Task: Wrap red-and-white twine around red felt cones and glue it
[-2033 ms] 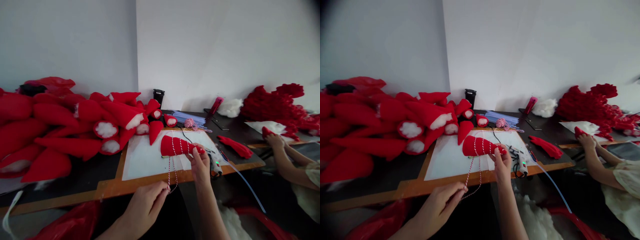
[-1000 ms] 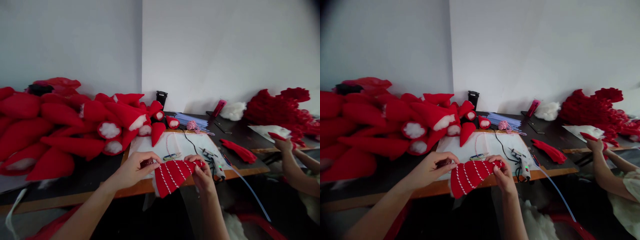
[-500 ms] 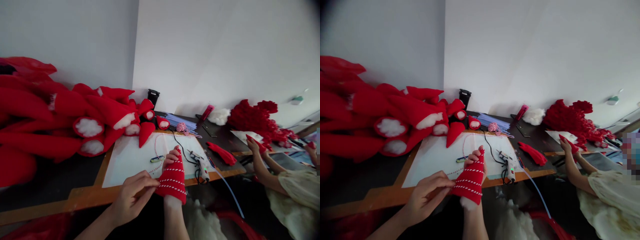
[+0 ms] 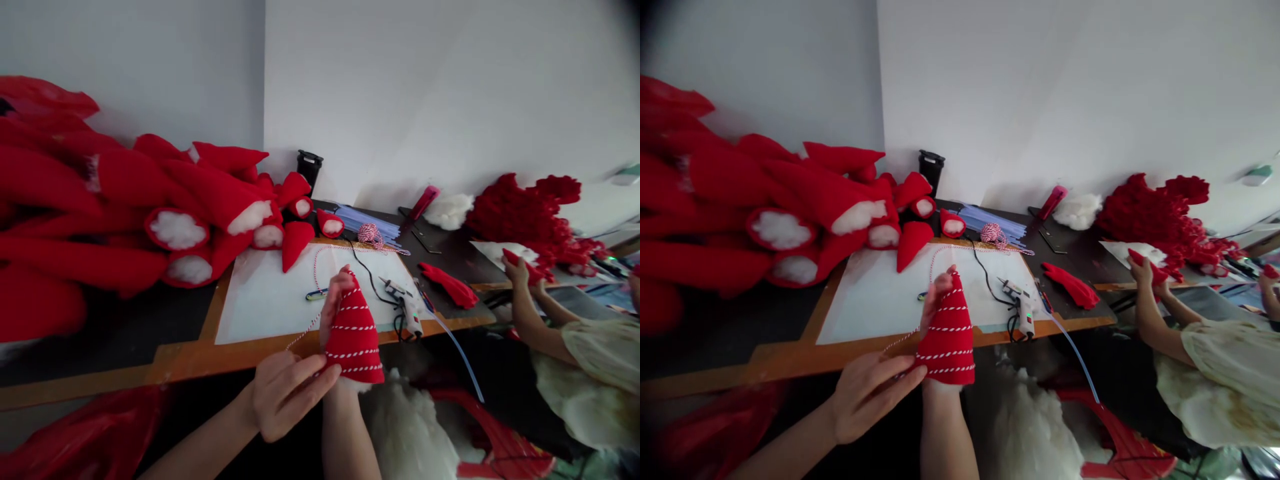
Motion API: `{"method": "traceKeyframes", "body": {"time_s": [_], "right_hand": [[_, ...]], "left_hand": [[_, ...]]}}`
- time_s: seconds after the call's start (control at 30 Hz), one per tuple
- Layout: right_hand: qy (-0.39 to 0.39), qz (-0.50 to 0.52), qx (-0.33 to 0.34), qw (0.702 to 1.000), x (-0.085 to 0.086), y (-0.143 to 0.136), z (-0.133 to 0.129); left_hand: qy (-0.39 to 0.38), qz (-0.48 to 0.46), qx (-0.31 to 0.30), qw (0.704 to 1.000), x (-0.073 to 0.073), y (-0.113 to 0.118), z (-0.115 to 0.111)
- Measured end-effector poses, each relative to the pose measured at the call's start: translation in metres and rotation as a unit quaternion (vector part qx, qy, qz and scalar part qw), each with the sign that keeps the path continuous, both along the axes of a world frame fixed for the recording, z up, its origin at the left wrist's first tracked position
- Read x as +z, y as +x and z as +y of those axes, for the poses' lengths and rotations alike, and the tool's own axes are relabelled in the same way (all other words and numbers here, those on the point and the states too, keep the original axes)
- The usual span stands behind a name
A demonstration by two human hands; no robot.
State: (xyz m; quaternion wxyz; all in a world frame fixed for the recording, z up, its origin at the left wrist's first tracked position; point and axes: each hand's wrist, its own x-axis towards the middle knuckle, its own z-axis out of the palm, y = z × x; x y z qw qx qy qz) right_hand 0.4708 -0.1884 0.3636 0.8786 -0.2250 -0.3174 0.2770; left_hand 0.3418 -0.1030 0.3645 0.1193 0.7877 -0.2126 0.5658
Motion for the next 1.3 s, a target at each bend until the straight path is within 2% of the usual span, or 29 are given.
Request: {"method": "traceKeyframes", "body": {"time_s": [0.03,0.07,0.13,0.2,0.27,0.3,0.37,0.43,0.47,0.53,0.63,0.77,0.9,0.97,1.07,1.2,1.3], "right_hand": [[-0.096,-0.006,-0.070,0.993,-0.004,0.001,-0.003],[-0.174,-0.004,-0.147,0.974,-0.008,0.002,-0.007],[-0.274,0.000,-0.257,0.927,-0.016,0.003,-0.019],[-0.328,-0.002,-0.333,0.884,-0.021,0.001,-0.036],[-0.335,-0.032,-0.370,0.866,-0.019,-0.006,-0.054],[-0.345,-0.078,-0.368,0.860,-0.014,-0.011,-0.063],[-0.368,-0.223,-0.312,0.847,-0.002,-0.023,-0.078],[-0.390,-0.361,-0.240,0.812,0.010,-0.033,-0.087],[-0.400,-0.399,-0.220,0.795,0.016,-0.036,-0.088],[-0.413,-0.425,-0.222,0.774,0.022,-0.040,-0.088],[-0.416,-0.407,-0.240,0.777,0.025,-0.043,-0.082],[-0.421,-0.381,-0.264,0.780,0.020,-0.048,-0.078],[-0.460,-0.231,-0.295,0.805,0.008,-0.038,-0.079],[-0.487,-0.157,-0.251,0.822,0.003,-0.025,-0.074],[-0.507,-0.108,-0.141,0.843,0.003,-0.008,-0.060],[-0.448,-0.038,-0.058,0.891,0.013,-0.007,-0.046],[-0.413,0.033,-0.008,0.910,0.018,-0.012,-0.048]], "left_hand": [[0.013,-0.018,0.010,1.000,0.001,-0.001,0.002],[0.028,-0.031,0.023,0.999,0.002,-0.002,0.005],[0.061,-0.025,0.047,0.997,0.006,-0.004,0.012],[0.084,0.007,0.065,0.994,0.008,-0.008,0.018],[0.095,0.040,0.066,0.992,0.007,-0.012,0.022],[0.092,0.053,0.061,0.992,0.005,-0.014,0.023],[0.086,0.078,0.044,0.992,0.001,-0.018,0.022],[0.083,0.095,0.026,0.992,-0.003,-0.022,0.020],[0.084,0.100,0.021,0.991,-0.004,-0.023,0.018],[0.087,0.109,0.015,0.990,-0.006,-0.024,0.015],[0.089,0.116,0.009,0.989,-0.005,-0.024,0.011],[0.077,0.110,0.015,0.991,-0.002,-0.024,0.008],[0.083,0.123,0.016,0.989,0.000,-0.027,0.012],[0.092,0.126,0.011,0.988,-0.001,-0.029,0.015],[0.101,0.122,0.007,0.987,-0.004,-0.031,0.018],[0.098,0.109,-0.003,0.989,-0.007,-0.033,0.019],[0.104,0.119,-0.010,0.987,-0.007,-0.036,0.019]]}}
